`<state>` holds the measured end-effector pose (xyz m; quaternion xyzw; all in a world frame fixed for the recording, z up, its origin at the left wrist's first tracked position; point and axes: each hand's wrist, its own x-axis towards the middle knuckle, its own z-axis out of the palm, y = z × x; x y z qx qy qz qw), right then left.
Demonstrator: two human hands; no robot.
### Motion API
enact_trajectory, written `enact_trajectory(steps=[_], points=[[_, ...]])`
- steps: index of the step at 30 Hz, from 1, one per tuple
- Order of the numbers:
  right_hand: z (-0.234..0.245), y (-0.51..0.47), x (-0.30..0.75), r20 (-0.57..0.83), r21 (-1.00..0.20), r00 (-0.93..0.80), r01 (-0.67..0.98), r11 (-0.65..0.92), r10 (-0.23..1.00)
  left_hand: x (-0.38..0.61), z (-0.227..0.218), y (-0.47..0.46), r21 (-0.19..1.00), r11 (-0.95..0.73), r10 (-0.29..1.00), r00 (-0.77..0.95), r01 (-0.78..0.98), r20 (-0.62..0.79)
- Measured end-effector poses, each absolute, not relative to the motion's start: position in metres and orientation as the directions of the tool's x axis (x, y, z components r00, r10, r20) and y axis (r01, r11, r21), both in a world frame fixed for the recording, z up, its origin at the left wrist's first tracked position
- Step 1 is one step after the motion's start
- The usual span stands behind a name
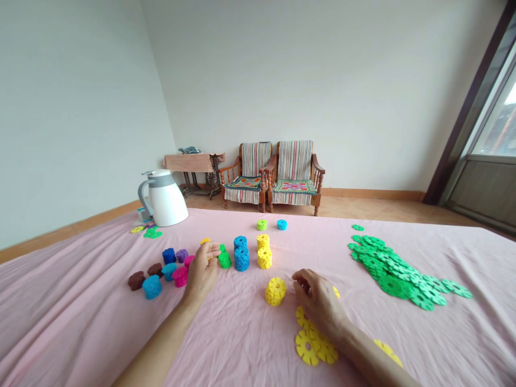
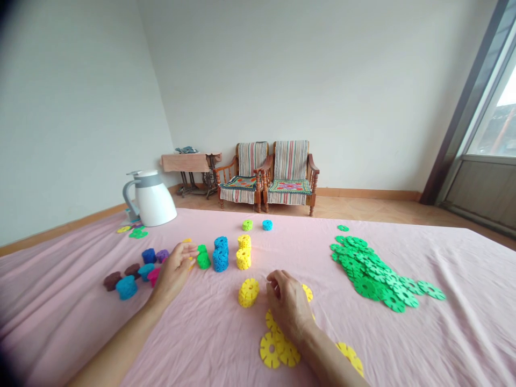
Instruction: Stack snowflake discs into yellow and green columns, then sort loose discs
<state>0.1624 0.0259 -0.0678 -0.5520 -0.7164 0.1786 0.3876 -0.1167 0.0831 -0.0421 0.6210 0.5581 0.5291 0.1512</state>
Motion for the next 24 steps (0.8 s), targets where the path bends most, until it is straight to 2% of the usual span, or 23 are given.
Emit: enact_trajectory(steps=[9,24], points=[[-0.0675,0.0272,0.1624,0.345,-0.688,-0.090,0.653,0.317,0.934,-0.1144,-0.0461,0.0827,0.731,-0.313,0.860,-0.145,0.606,0.488],[-0.0678,0.0274,0.1627,0.342,-0.683,-0.097,0.657,0.318,0.935,-0.1136,-0.0486,0.0847,0.722,-0.309,0.865,-0.133,0.620,0.484]])
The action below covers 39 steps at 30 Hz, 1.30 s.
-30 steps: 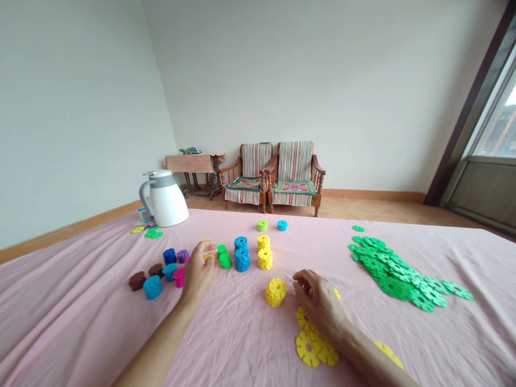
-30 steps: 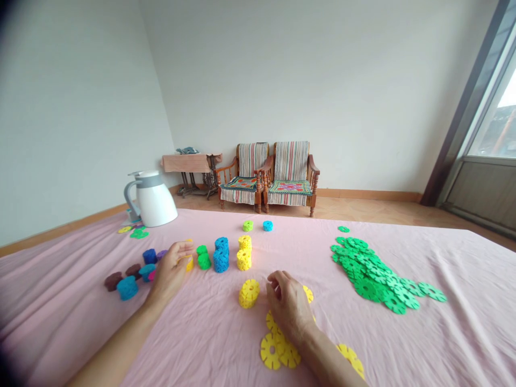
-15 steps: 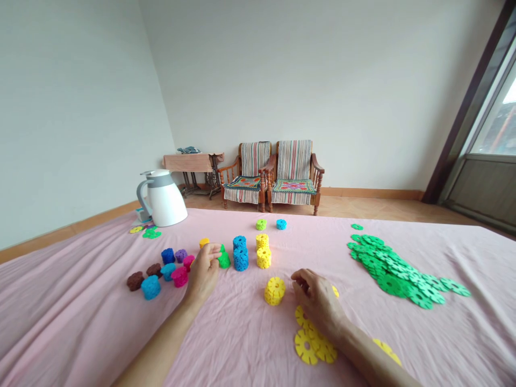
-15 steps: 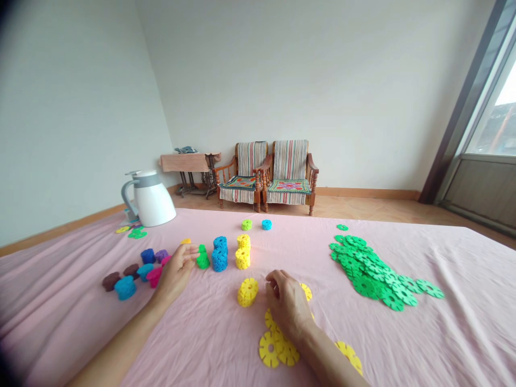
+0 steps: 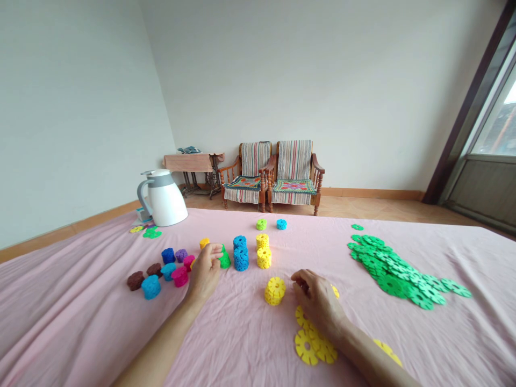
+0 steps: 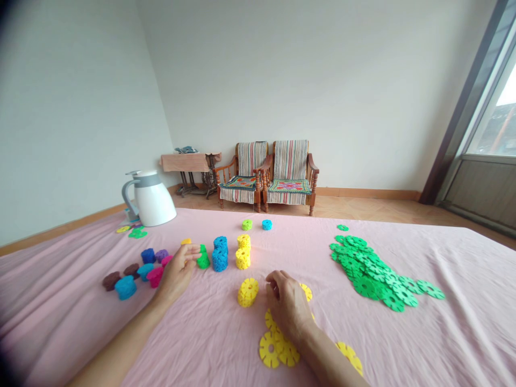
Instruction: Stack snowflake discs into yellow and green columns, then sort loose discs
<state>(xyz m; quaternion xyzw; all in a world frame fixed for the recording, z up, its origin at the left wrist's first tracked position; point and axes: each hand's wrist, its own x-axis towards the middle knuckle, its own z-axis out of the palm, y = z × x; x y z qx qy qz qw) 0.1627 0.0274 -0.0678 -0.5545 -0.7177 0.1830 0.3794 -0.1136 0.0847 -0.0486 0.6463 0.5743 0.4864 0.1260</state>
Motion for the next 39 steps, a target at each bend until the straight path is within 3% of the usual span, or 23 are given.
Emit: enact_trajectory(steps=[17,22,25,31,35,39], points=[[-0.066,0.027,0.163,0.335,-0.676,-0.097,0.669,0.311,0.937,-0.113,-0.049,0.085,0.713,-0.305,0.861,-0.138,0.631,0.490],[-0.065,0.026,0.162,0.337,-0.680,-0.095,0.664,0.312,0.937,-0.106,-0.038,0.074,0.637,-0.349,0.787,-0.154,0.688,0.598],[-0.063,0.025,0.162,0.339,-0.688,-0.104,0.651,0.322,0.935,-0.089,-0.031,0.060,0.584,-0.435,0.769,-0.055,0.686,0.637],[-0.056,0.024,0.163,0.405,-0.676,-0.103,0.635,0.374,0.908,-0.048,-0.037,0.033,0.600,-0.540,0.840,0.326,0.591,0.434],[-0.046,0.030,0.174,0.449,-0.656,-0.064,0.654,0.377,0.891,-0.039,-0.042,0.027,0.649,-0.531,0.845,0.399,0.545,0.356],[-0.044,0.035,0.198,0.381,-0.623,-0.081,0.713,0.320,0.921,-0.039,-0.044,0.029,0.675,-0.513,0.852,0.408,0.530,0.327]])
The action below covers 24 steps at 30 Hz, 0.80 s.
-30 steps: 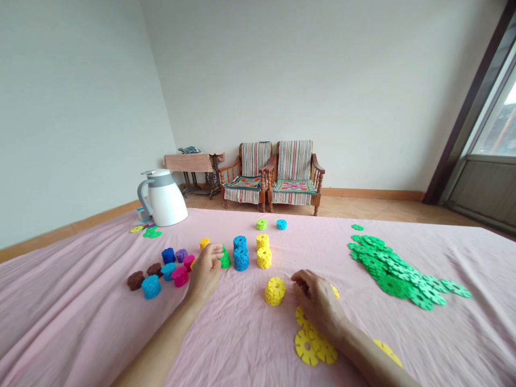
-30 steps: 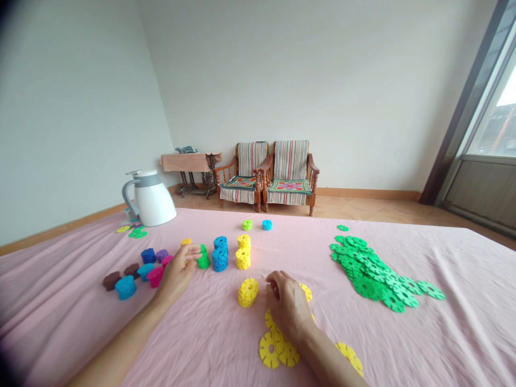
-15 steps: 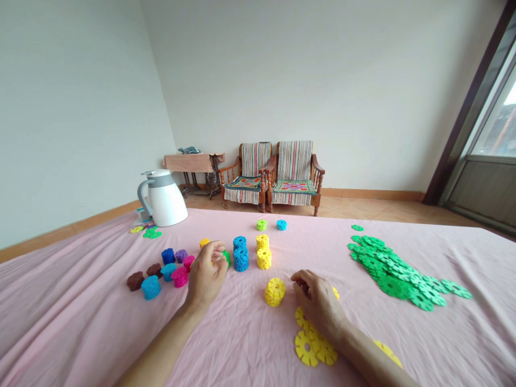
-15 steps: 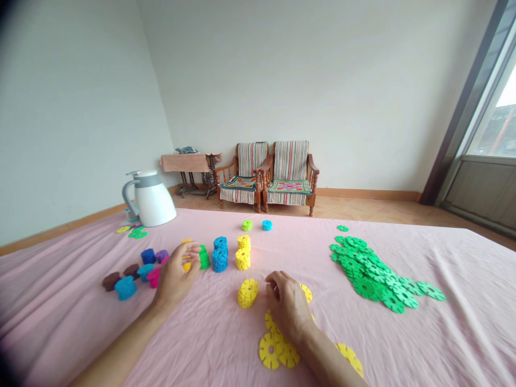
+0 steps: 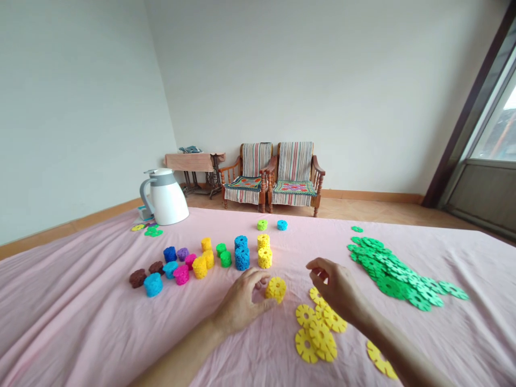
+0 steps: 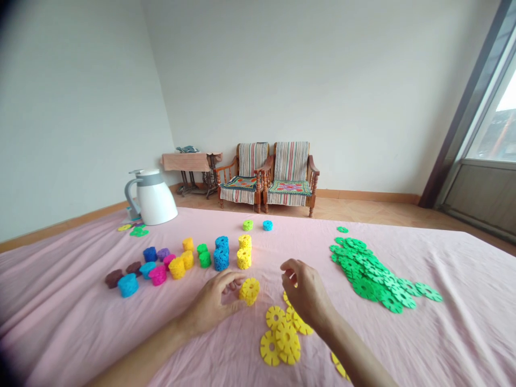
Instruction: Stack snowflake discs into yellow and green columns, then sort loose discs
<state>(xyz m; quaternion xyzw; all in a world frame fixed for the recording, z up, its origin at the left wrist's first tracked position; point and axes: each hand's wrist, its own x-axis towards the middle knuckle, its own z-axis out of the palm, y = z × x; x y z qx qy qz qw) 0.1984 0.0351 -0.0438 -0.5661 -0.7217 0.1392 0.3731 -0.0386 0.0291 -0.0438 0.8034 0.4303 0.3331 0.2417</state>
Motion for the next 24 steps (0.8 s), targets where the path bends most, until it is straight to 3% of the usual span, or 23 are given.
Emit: enact_trajectory(steps=[7,13,20,24], points=[[-0.058,0.021,0.243,0.284,-0.536,-0.201,0.777,0.329,0.938,-0.036,-0.048,0.030,0.705,-0.501,0.860,0.382,0.502,0.339],[-0.064,0.016,0.245,0.310,-0.461,-0.215,0.818,0.344,0.926,-0.031,-0.048,0.029,0.702,-0.502,0.861,0.374,0.505,0.346],[-0.051,0.024,0.244,0.152,-0.451,-0.254,0.842,0.295,0.955,-0.031,-0.046,0.042,0.684,-0.481,0.863,0.432,0.549,0.261],[-0.047,0.025,0.241,0.135,-0.416,-0.233,0.869,0.269,0.963,-0.024,-0.044,0.046,0.687,-0.470,0.873,0.409,0.554,0.267]])
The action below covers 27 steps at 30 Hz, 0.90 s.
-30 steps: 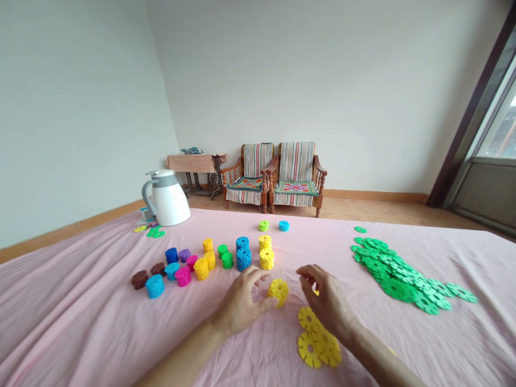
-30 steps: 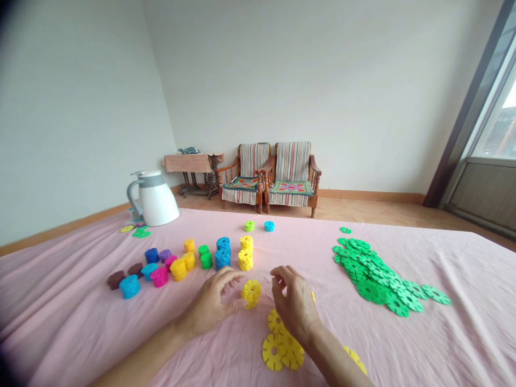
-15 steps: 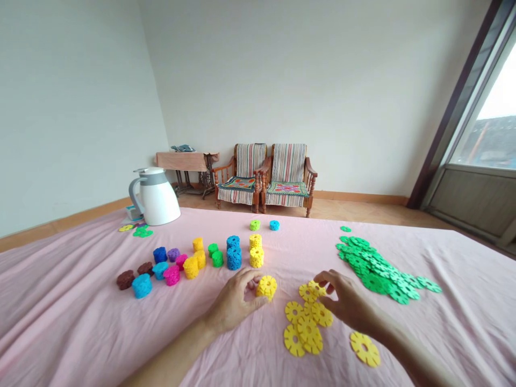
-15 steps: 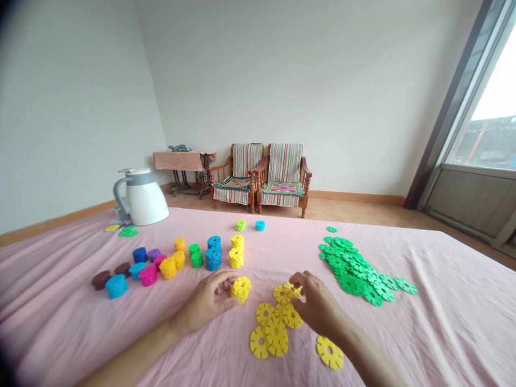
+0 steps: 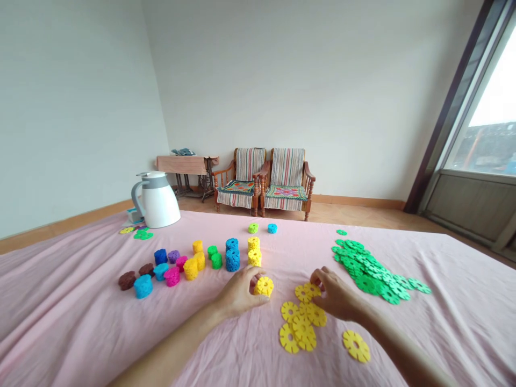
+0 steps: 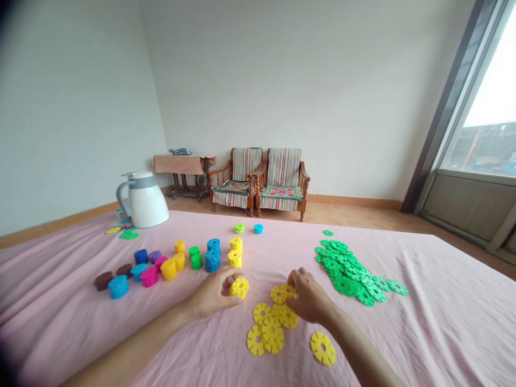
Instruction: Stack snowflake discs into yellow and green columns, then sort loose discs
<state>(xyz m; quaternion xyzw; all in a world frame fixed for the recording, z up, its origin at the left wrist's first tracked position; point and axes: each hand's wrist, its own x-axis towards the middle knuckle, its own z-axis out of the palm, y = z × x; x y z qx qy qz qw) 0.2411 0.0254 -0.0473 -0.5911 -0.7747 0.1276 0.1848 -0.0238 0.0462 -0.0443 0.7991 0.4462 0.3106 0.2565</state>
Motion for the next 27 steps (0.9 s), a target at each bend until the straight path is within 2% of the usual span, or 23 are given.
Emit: enact_trajectory(steps=[5,10,13,17,21,27], points=[[-0.049,0.027,0.238,0.136,-0.388,-0.160,0.899,0.201,0.978,-0.019,-0.050,0.046,0.701,-0.475,0.872,0.394,0.533,0.291],[-0.048,0.028,0.223,0.174,-0.503,-0.060,0.852,0.141,0.983,-0.020,-0.054,0.046,0.727,-0.482,0.866,0.393,0.490,0.309],[-0.042,0.027,0.200,0.227,-0.571,-0.080,0.797,0.199,0.971,-0.024,-0.052,0.045,0.744,-0.468,0.867,0.410,0.476,0.283],[-0.035,0.025,0.167,0.305,-0.602,-0.150,0.735,0.313,0.940,-0.034,-0.053,0.046,0.723,-0.501,0.847,0.443,0.476,0.295],[-0.033,0.027,0.146,0.305,-0.605,-0.200,0.715,0.352,0.931,-0.045,-0.055,0.049,0.709,-0.512,0.839,0.458,0.485,0.293],[-0.037,0.032,0.134,0.290,-0.566,-0.235,0.739,0.365,0.928,-0.049,-0.050,0.050,0.623,-0.550,0.823,0.487,0.557,0.291]])
